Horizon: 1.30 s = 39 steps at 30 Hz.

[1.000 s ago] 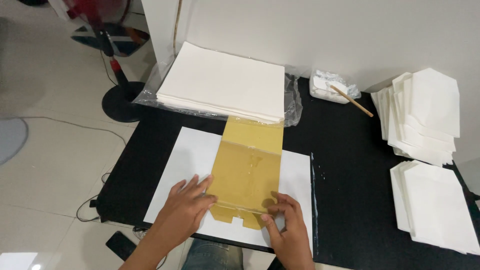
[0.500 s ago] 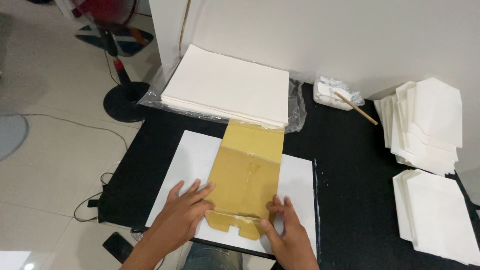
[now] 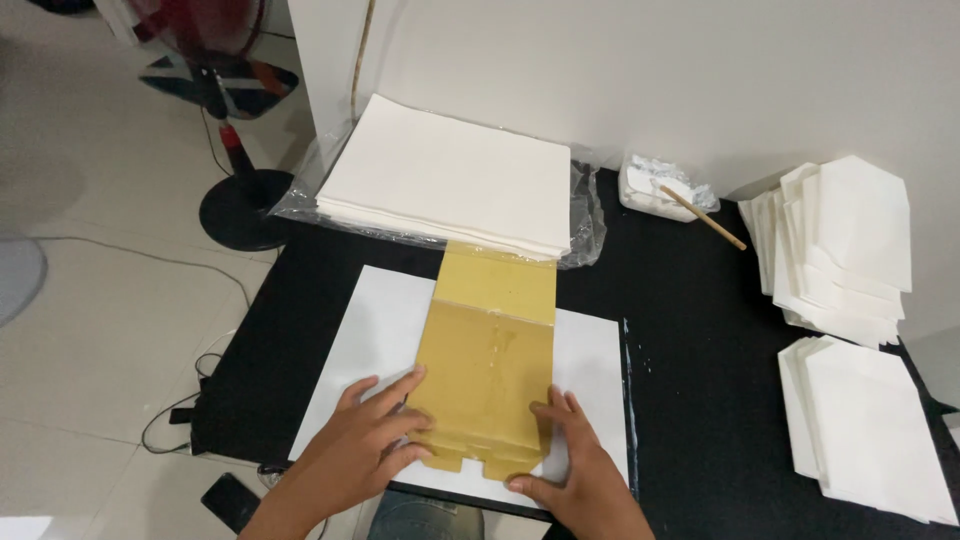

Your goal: Applying glue to paper templates and folding them to assemble paper bags.

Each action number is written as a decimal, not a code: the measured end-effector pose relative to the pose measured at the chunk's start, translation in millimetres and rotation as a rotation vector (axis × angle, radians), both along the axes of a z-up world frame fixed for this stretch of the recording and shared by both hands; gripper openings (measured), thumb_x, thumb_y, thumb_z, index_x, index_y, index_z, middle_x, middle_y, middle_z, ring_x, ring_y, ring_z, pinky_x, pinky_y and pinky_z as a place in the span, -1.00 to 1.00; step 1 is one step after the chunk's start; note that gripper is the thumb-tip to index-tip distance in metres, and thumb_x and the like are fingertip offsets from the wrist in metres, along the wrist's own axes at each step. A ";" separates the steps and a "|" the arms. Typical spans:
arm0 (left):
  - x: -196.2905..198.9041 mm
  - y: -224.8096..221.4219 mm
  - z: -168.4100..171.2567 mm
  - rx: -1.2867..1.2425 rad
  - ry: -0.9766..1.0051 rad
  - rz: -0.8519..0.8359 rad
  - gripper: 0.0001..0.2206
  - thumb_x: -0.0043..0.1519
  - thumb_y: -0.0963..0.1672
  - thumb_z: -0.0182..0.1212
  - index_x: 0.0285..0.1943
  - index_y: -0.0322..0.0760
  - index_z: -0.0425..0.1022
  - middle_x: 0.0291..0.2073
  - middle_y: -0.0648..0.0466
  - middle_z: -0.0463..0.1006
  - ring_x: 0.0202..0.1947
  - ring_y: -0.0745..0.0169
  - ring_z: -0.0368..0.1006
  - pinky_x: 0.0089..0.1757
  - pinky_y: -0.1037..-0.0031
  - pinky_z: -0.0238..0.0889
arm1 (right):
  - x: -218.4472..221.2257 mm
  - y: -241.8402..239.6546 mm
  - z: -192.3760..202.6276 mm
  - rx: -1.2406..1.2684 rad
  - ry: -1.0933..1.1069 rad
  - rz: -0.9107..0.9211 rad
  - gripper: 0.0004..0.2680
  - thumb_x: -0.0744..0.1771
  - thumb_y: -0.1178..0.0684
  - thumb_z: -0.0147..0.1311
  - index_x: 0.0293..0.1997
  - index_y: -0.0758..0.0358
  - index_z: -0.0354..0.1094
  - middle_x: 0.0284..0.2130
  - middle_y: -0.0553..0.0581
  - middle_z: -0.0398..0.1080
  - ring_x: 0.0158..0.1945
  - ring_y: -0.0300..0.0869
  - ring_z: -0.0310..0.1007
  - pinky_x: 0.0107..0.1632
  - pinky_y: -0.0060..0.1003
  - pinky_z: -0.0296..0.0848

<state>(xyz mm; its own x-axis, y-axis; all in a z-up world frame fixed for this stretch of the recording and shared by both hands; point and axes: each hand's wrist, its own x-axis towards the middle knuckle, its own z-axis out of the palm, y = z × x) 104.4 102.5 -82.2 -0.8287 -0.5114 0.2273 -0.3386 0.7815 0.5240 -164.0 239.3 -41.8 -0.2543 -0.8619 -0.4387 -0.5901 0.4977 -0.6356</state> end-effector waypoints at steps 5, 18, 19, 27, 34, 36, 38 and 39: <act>-0.8 -1.6 -6.2 0.130 -0.053 0.032 -0.56 0.22 0.01 0.38 0.22 -0.20 0.48 0.51 -0.20 0.10 0.52 0.06 0.00 0.29 0.03 -0.20 | 7.6 -2.2 8.7 0.162 0.034 -0.126 -0.27 0.26 -0.12 0.44 0.52 -0.30 -0.14 0.60 -0.24 -0.29 0.62 -0.31 -0.18 0.57 -0.29 -0.13; -6.6 0.2 -25.6 -0.048 0.056 0.123 -0.39 0.16 0.01 0.45 0.38 -0.28 0.41 0.45 -0.10 0.26 0.45 0.24 0.19 0.26 0.11 -0.05 | 14.8 -2.5 -5.1 0.006 0.085 -0.074 -0.41 0.31 -0.11 0.31 0.48 -0.10 -0.01 0.57 -0.15 -0.18 0.64 -0.31 -0.37 0.56 -0.24 -0.18; -7.3 0.8 -23.3 -0.042 0.046 0.119 -0.40 0.18 0.01 0.43 0.37 -0.32 0.40 0.45 -0.12 0.27 0.45 0.21 0.19 0.26 0.09 -0.04 | 19.6 -4.9 3.0 0.071 0.089 -0.107 -0.43 0.32 -0.10 0.29 0.48 -0.15 -0.02 0.58 -0.22 -0.20 0.65 -0.36 -0.38 0.57 -0.25 -0.15; -9.6 5.6 -26.2 -0.034 0.007 0.152 -0.40 0.26 0.00 0.33 0.45 -0.30 0.29 0.49 -0.14 0.18 0.47 0.15 0.14 0.28 0.10 -0.08 | 17.2 -0.5 -22.8 0.002 0.158 -0.071 -0.45 0.33 -0.12 0.26 0.49 -0.14 0.03 0.57 -0.17 -0.20 0.65 -0.26 -0.42 0.56 -0.18 -0.18; -8.8 9.2 -36.6 -0.061 -0.047 0.205 -0.33 0.30 0.05 0.26 0.49 -0.39 0.17 0.51 -0.19 0.12 0.50 -0.19 -0.01 0.34 0.13 -0.15 | 8.1 6.9 -57.4 -0.235 0.231 -0.011 -0.47 0.30 -0.14 0.27 0.44 -0.03 0.15 0.54 0.01 -0.11 0.62 -0.07 -0.33 0.52 -0.09 -0.12; -9.2 10.3 -34.1 -0.003 -0.066 0.212 -0.33 0.31 0.03 0.27 0.51 -0.36 0.14 0.50 -0.17 0.14 0.49 -0.21 -0.01 0.34 0.14 -0.16 | 8.8 6.7 -60.7 -0.204 0.240 -0.014 -0.47 0.31 -0.15 0.25 0.46 -0.06 0.12 0.55 -0.02 -0.15 0.63 -0.09 -0.36 0.52 -0.09 -0.13; -9.5 11.3 -36.2 -0.075 -0.027 0.211 -0.32 0.31 0.03 0.26 0.53 -0.35 0.11 0.49 -0.18 0.16 0.48 -0.22 0.02 0.33 0.10 -0.11 | 8.5 8.5 -67.2 -0.284 0.268 -0.007 -0.47 0.30 -0.13 0.25 0.45 -0.02 0.14 0.54 0.02 -0.12 0.62 -0.07 -0.34 0.52 -0.07 -0.12; -9.2 11.1 -40.1 -0.075 -0.027 0.213 -0.32 0.31 0.03 0.26 0.53 -0.35 0.11 0.49 -0.18 0.16 0.48 -0.22 0.02 0.33 0.10 -0.11 | 6.0 9.0 -72.6 -0.284 0.267 -0.006 -0.47 0.30 -0.13 0.25 0.45 -0.02 0.14 0.54 0.02 -0.12 0.62 -0.07 -0.34 0.52 -0.07 -0.12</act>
